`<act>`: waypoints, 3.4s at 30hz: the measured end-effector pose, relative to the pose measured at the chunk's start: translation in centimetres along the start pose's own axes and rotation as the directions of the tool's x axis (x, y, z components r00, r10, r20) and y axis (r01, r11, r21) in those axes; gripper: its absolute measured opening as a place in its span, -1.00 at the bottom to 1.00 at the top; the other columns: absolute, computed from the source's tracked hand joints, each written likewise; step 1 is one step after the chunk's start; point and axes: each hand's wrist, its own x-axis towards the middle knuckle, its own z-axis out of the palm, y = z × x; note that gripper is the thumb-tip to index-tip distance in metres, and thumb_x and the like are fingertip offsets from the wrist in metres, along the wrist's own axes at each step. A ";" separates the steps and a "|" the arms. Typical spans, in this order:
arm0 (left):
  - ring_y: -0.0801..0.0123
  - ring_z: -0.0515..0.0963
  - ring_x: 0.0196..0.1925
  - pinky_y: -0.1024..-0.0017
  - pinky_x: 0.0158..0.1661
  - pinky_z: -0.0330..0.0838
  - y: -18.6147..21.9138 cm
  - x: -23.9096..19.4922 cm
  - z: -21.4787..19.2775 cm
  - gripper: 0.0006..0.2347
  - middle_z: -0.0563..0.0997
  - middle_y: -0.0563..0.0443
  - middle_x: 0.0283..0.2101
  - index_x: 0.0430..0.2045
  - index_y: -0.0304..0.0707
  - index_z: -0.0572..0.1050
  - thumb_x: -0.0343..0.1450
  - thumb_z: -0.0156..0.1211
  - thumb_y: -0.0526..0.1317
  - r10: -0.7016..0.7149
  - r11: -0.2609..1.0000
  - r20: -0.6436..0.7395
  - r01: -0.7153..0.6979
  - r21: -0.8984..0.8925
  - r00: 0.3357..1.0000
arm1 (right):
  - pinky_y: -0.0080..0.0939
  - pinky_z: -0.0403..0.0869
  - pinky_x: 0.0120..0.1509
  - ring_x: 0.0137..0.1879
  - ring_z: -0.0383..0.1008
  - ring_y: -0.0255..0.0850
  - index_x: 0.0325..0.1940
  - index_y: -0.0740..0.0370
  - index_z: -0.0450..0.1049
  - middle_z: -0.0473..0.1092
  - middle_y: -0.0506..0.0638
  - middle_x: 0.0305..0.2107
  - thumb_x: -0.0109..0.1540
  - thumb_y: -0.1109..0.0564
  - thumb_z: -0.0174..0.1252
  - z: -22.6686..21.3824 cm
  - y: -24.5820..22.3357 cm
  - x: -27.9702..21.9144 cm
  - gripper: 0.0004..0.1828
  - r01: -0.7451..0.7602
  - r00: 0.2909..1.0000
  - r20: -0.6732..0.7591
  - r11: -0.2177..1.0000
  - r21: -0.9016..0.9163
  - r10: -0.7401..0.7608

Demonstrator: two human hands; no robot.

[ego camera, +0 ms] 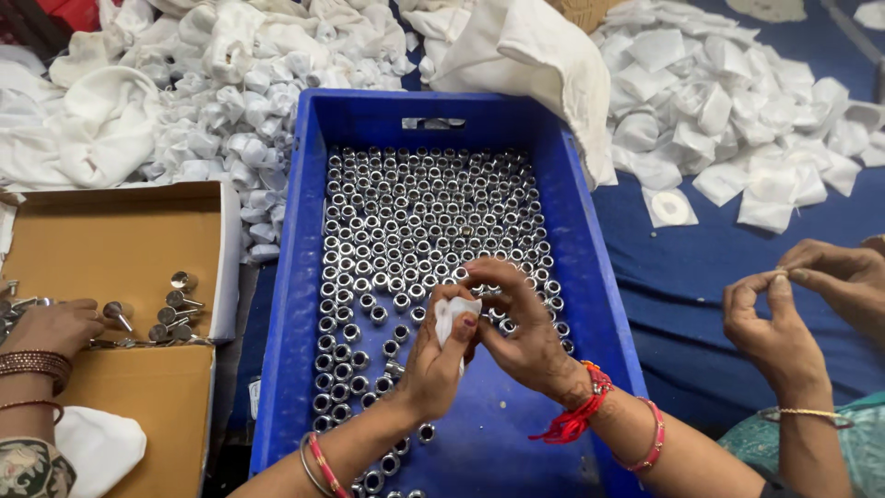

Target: The person wraps metal parts in white foam sheets by hand, picking them from a blue bin and placing them into a cardboard box.

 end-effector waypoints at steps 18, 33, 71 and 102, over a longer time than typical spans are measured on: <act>0.07 0.67 -0.34 0.08 -0.28 0.52 5.5 2.6 -5.2 -0.69 0.64 -0.11 -0.43 -0.02 -0.13 0.37 0.49 0.02 0.02 -0.226 0.459 -0.007 0.113 0.881 0.974 | -0.19 0.54 0.20 0.02 0.54 -0.22 0.16 0.40 0.47 0.49 0.13 -0.08 0.38 0.27 0.05 -2.5 3.1 0.3 -0.72 -0.506 0.854 0.278 0.828 0.243 0.440; 0.06 0.63 0.02 0.09 0.05 0.47 -0.5 2.1 -6.3 -0.64 0.64 -0.14 -0.08 -0.07 -0.16 0.47 0.43 0.15 0.08 -0.596 0.311 0.246 -0.062 0.948 0.765 | -0.14 0.59 0.18 0.10 0.57 -0.15 0.36 0.28 0.23 0.39 0.11 0.09 0.35 0.24 0.07 -1.6 -1.8 20.3 -0.52 -0.141 0.974 0.195 0.983 0.120 0.116; 0.32 0.57 -0.15 0.40 -0.19 0.49 -0.5 3.9 -7.9 -0.44 0.56 -0.15 -0.12 0.32 -0.21 0.32 0.44 0.33 -0.03 -0.158 0.897 0.044 0.125 0.425 0.986 | -0.32 0.59 -0.03 -0.13 0.53 -0.38 0.03 0.35 0.44 0.53 -0.04 -0.23 0.35 0.17 0.12 -3.2 4.5 2.4 -0.78 -0.432 0.899 -0.025 0.896 0.107 0.437; 0.42 0.52 -0.28 0.22 -0.26 0.45 -2.4 3.8 -7.0 -0.57 0.61 -0.02 -0.21 -0.29 -0.30 0.60 0.39 0.35 0.17 0.252 0.654 0.271 -0.370 0.660 0.929 | -0.30 0.62 0.17 0.06 0.62 -0.26 0.02 0.22 0.51 0.54 -0.02 -0.11 0.24 0.38 0.11 -2.8 1.8 2.4 -0.71 -0.112 0.982 0.136 0.981 -0.161 0.134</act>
